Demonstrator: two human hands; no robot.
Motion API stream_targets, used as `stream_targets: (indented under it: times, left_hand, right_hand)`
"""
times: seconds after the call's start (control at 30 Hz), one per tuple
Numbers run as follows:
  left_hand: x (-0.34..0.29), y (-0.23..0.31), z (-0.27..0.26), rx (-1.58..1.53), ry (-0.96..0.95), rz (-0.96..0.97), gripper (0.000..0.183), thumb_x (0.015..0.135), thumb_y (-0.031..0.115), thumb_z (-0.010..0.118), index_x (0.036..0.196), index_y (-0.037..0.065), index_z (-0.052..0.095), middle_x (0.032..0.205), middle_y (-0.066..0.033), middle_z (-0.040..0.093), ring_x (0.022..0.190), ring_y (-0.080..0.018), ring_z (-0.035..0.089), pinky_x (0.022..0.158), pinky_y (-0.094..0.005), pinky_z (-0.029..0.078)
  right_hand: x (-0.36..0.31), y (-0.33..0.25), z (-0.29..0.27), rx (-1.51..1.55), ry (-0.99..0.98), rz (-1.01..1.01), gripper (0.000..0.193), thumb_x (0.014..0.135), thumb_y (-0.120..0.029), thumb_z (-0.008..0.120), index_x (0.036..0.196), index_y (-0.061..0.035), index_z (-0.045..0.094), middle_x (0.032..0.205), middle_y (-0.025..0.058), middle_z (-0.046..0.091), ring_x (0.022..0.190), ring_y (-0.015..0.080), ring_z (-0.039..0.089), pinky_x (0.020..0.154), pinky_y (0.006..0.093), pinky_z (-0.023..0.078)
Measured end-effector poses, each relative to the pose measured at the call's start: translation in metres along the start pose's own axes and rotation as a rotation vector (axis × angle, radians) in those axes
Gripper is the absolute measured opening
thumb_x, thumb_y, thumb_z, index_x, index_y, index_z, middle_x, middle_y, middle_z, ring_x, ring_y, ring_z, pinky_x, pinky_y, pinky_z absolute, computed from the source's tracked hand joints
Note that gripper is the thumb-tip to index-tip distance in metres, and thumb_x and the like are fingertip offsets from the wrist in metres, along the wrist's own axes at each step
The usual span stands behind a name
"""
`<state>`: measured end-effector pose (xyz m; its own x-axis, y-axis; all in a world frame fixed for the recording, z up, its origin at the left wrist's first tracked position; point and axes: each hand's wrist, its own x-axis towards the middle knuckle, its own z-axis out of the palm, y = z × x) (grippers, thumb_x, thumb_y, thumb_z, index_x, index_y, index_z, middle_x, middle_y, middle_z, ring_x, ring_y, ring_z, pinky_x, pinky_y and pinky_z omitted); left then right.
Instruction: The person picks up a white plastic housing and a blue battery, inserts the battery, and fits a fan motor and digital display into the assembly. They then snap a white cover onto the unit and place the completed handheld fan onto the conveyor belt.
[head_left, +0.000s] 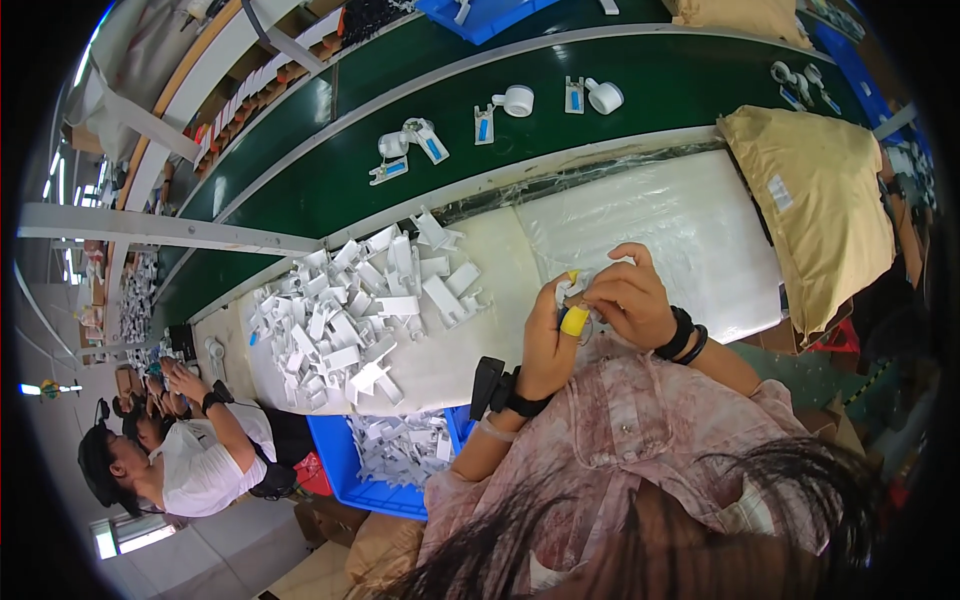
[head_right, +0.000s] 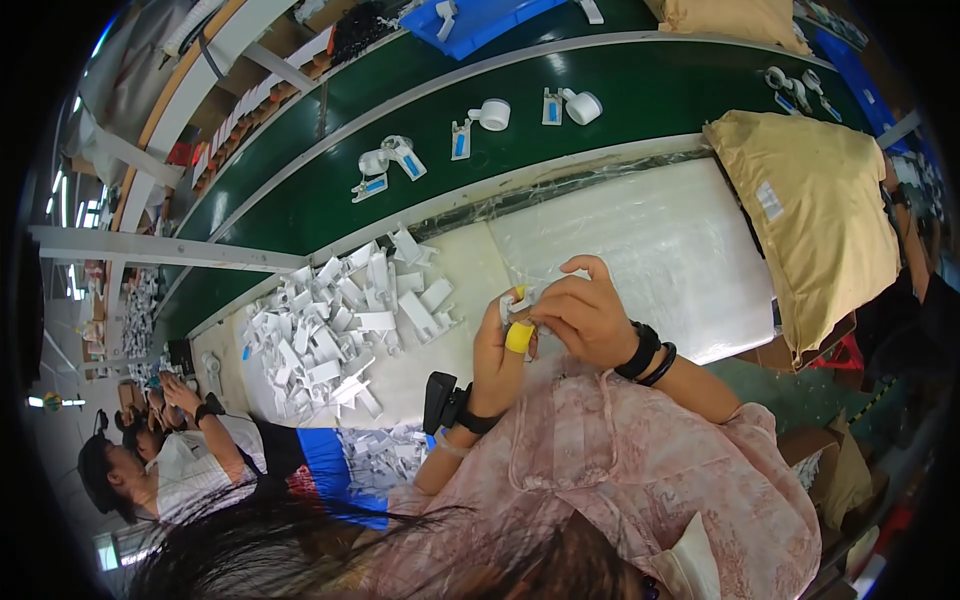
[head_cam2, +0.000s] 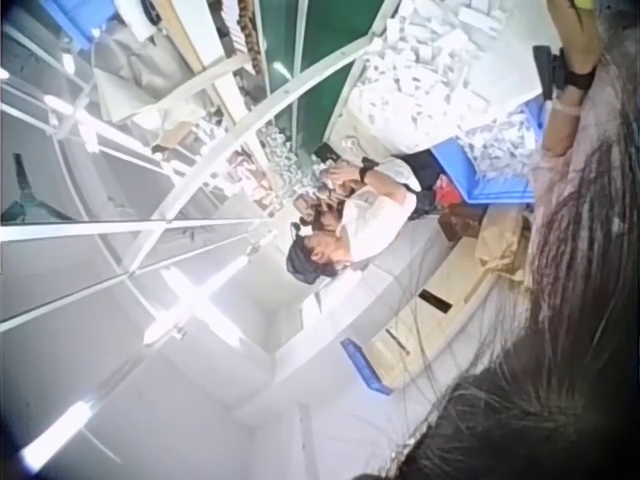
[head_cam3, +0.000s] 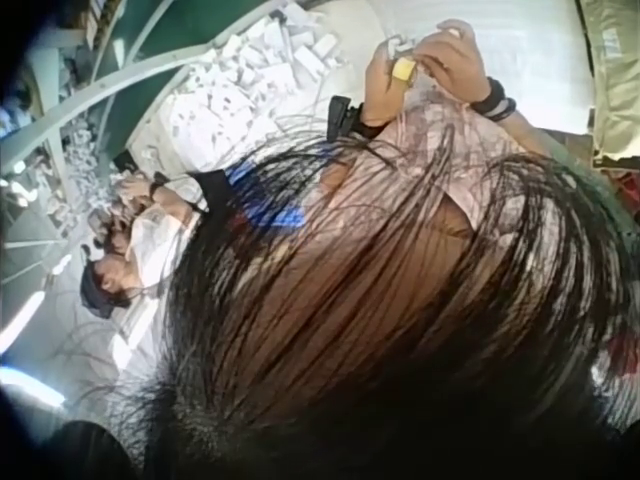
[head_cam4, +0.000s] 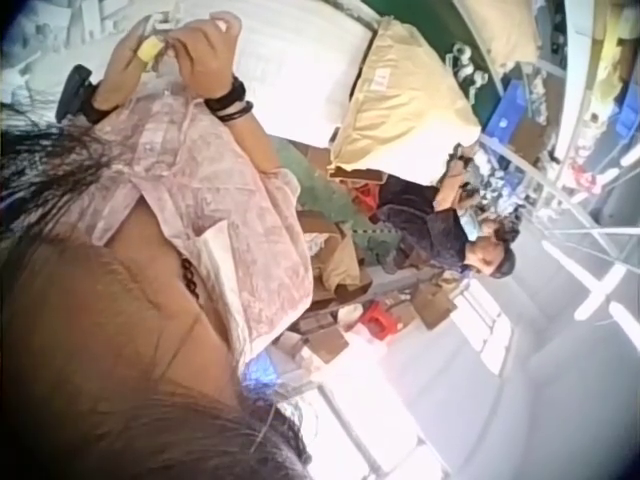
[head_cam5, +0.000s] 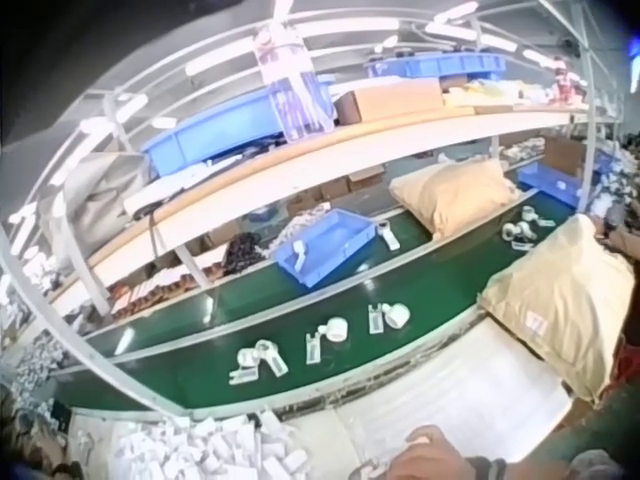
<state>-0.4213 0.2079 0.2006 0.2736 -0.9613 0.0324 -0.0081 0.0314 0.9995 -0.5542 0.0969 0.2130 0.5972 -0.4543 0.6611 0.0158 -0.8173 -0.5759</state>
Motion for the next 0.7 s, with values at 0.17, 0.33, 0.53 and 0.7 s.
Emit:
stream_targets:
  times: [0.17,0.33,0.53,0.7]
  left_hand:
    - [0.000,0.005,0.001,0.004,-0.013,-0.029,0.036,0.098,0.011,0.043,0.131,-0.001,0.039,0.081,-0.0023,0.055,0.066,-0.0066,0.048,0.059,-0.0208,0.040]
    - [0.001,0.002,0.000,0.036,-0.019,-0.013,0.035,0.098,0.010,0.043,0.131,-0.001,0.040,0.081,-0.0021,0.055,0.065,-0.0067,0.048,0.059,-0.0204,0.041]
    - [0.002,0.007,0.000,0.098,0.012,0.031,0.026,0.098,0.011,0.043,0.119,-0.001,0.050,0.080,-0.0027,0.055,0.064,-0.0066,0.049,0.057,-0.0206,0.041]
    - [0.008,0.001,-0.008,0.173,-0.021,-0.098,0.027,0.092,0.007,0.048,0.116,-0.002,0.052,0.089,-0.0159,0.063,0.080,-0.0295,0.063,0.073,-0.0339,0.049]
  right_hand:
    - [0.000,0.002,-0.001,0.026,-0.011,-0.007,0.021,0.071,0.003,0.071,0.087,-0.0076,0.063,0.080,0.0017,0.062,0.074,0.0169,0.059,0.091,0.0416,0.040]
    - [0.000,0.002,-0.003,0.040,-0.022,-0.011,0.020,0.071,0.003,0.070,0.087,-0.0071,0.063,0.080,0.0021,0.062,0.074,0.0174,0.059,0.092,0.0426,0.040]
    - [0.000,-0.005,-0.004,0.019,-0.036,-0.009,0.018,0.072,0.003,0.070,0.086,-0.0063,0.063,0.078,0.0021,0.061,0.072,0.0179,0.058,0.092,0.0432,0.040]
    - [-0.006,0.004,0.006,0.063,-0.010,0.062,0.018,0.074,0.000,0.069,0.089,-0.0072,0.063,0.080,0.0035,0.061,0.075,0.0212,0.057,0.090,0.0410,0.042]
